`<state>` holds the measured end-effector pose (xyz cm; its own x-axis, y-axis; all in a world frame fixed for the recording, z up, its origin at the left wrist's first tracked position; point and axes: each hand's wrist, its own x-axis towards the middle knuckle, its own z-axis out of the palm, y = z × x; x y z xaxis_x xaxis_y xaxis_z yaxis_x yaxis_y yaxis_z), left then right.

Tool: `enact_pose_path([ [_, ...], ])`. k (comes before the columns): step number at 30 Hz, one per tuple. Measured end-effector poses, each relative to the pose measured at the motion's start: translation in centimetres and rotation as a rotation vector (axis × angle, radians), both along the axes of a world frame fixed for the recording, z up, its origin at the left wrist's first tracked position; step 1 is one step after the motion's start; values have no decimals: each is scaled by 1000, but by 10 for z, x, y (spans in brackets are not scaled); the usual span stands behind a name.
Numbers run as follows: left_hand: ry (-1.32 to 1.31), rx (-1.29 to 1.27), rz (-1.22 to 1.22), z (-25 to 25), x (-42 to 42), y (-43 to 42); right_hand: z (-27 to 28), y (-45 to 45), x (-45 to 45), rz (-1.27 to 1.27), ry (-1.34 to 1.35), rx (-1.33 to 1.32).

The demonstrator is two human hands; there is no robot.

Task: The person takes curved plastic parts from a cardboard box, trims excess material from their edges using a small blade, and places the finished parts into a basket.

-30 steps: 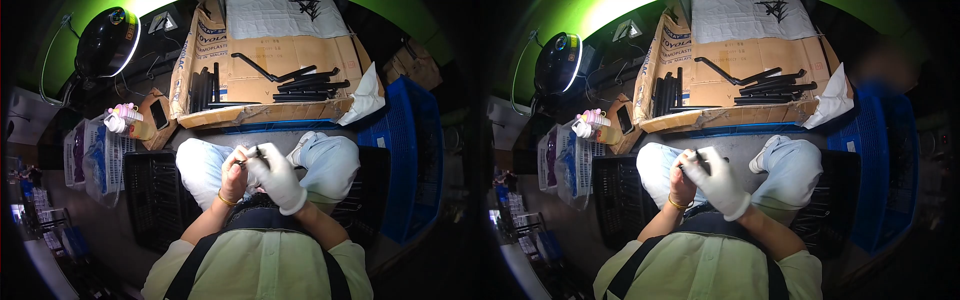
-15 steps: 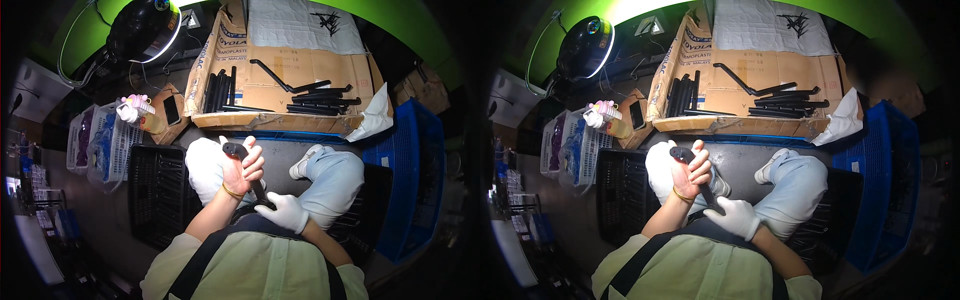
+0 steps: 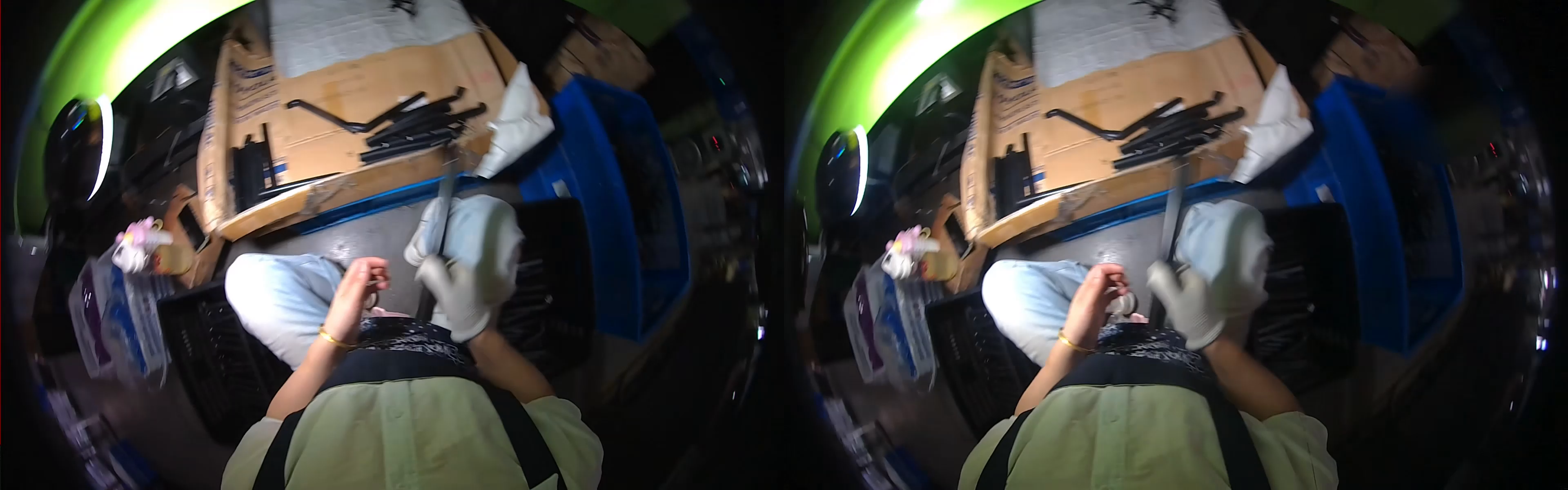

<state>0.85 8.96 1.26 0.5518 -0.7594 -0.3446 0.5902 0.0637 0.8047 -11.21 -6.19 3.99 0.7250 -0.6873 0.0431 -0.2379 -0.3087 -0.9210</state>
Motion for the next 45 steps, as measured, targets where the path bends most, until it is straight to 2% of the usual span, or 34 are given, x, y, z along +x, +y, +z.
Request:
enact_pose_path([
  [1, -2, 18, 10, -2, 4, 0, -16, -33, -20, -123, -30, -238],
  [3, 35, 27, 24, -11, 17, 6, 24, -77, -48, -656, -165, 610],
  [5, 123, -63, 14, -21, 30, 7, 18, -121, -85, -919, -325, 741],
  [7, 103, 29, 36, -20, 35, 2, -28, -154, -145, -892, -106, 673],
  [8, 79, 40, 31, -23, 37, -2, -65, -168, -159, -1002, 56, 671],
  [9, 74, 62, 23, -26, 37, -7, -92, -170, -167, -991, 217, 680],
  [10, 69, 85, 18, -28, 36, -13, -144, -181, -183, -908, 416, 501],
  [11, 64, 109, 15, -29, 37, -18, -217, -195, -204, -796, 511, 213],
  [12, 63, 117, 4, -26, 35, -26, -205, -181, -177, -831, 453, 398],
  [13, 65, 137, -2, -27, 34, -32, -208, -178, -159, -841, 507, 519],
  [16, 0, 193, -45, -23, 35, -51, -217, -186, -130, -407, 984, 205],
  [17, -64, 172, -71, -27, 40, -58, -228, -190, -132, -344, 1029, 188],
  [19, -397, 176, -29, -55, 64, -69, -250, -205, -136, -325, 990, 294],
  [20, -646, 309, 30, -55, 82, -75, -260, -217, -141, -380, 888, 410],
  [21, -686, 286, 114, -55, 102, -83, -265, -234, -149, -467, 730, 528],
  [22, -781, 314, 144, -58, 125, -91, -187, -223, -127, -532, 560, 474],
  [23, -874, 342, 168, -61, 148, -100, -218, -251, -146, -668, 469, 119],
  [24, -982, 408, 137, -59, 167, -111, -98, -221, -100, -767, 257, 422],
  [25, -1089, 473, 103, -58, 186, -124, -51, -213, -76, -807, -40, 508],
  [26, -1285, 515, 105, -79, 208, -136, -20, -207, -59, -809, -189, 498],
  [29, -1446, 696, -43, -127, 251, -172, 34, -181, -8, -706, -405, 457],
  [31, -1454, 808, -67, -156, 264, -194, 46, -162, 25, -589, -452, 493],
  [33, -1439, 1070, -286, -143, 262, -213, 45, -147, 53, -490, -454, 503],
  [34, -1458, 1094, -310, -142, 262, -219, 41, -140, 65, -420, -447, 539],
  [36, -1502, 1127, -379, -144, 264, -229, 32, -126, 79, -329, -408, 785],
  [39, -1563, 1021, -478, -151, 269, -231, -16, -120, 87, -102, -163, 506],
  [41, -1489, 1091, -519, -149, 270, -236, -12, -122, 94, -3, -174, 324],
  [45, -1428, 1111, -566, -151, 276, -237, -21, -128, 102, 9, -137, 278],
])
